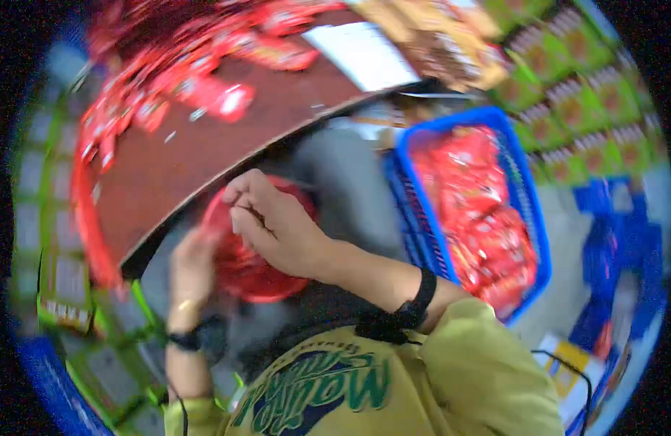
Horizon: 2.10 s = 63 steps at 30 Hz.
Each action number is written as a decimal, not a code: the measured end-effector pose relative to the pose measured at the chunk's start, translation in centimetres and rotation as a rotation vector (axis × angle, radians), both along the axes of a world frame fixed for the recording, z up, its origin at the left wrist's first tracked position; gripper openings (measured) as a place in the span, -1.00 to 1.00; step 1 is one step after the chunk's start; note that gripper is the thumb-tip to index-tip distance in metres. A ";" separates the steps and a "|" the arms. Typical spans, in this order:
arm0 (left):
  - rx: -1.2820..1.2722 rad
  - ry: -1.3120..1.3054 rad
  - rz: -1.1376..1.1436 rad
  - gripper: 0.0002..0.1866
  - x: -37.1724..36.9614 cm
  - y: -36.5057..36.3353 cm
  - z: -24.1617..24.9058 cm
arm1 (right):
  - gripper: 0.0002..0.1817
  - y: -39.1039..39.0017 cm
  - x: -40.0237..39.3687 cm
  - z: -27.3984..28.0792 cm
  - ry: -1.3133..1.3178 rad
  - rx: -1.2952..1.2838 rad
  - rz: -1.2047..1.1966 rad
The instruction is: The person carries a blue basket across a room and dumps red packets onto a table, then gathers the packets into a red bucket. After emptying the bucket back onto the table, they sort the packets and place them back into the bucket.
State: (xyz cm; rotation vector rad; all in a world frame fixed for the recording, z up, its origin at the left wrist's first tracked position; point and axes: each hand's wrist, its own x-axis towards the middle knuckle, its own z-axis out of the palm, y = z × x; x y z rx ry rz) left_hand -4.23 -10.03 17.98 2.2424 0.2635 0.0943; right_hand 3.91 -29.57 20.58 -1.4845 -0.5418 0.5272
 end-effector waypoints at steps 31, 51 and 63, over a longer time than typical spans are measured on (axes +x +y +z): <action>-0.481 0.264 -0.147 -0.95 2.5 -12.0 4.8 | 0.16 -38.9 9.8 -14.0 -0.691 -1.294 -0.907; 0.340 -0.181 0.743 -0.78 2.7 14.6 2.6 | -0.09 -45.5 15.4 -12.7 -0.113 -1.287 -0.473; 0.947 0.467 0.733 -0.78 -0.1 28.7 2.9 | -0.46 -0.3 8.7 8.0 -0.857 -0.873 0.610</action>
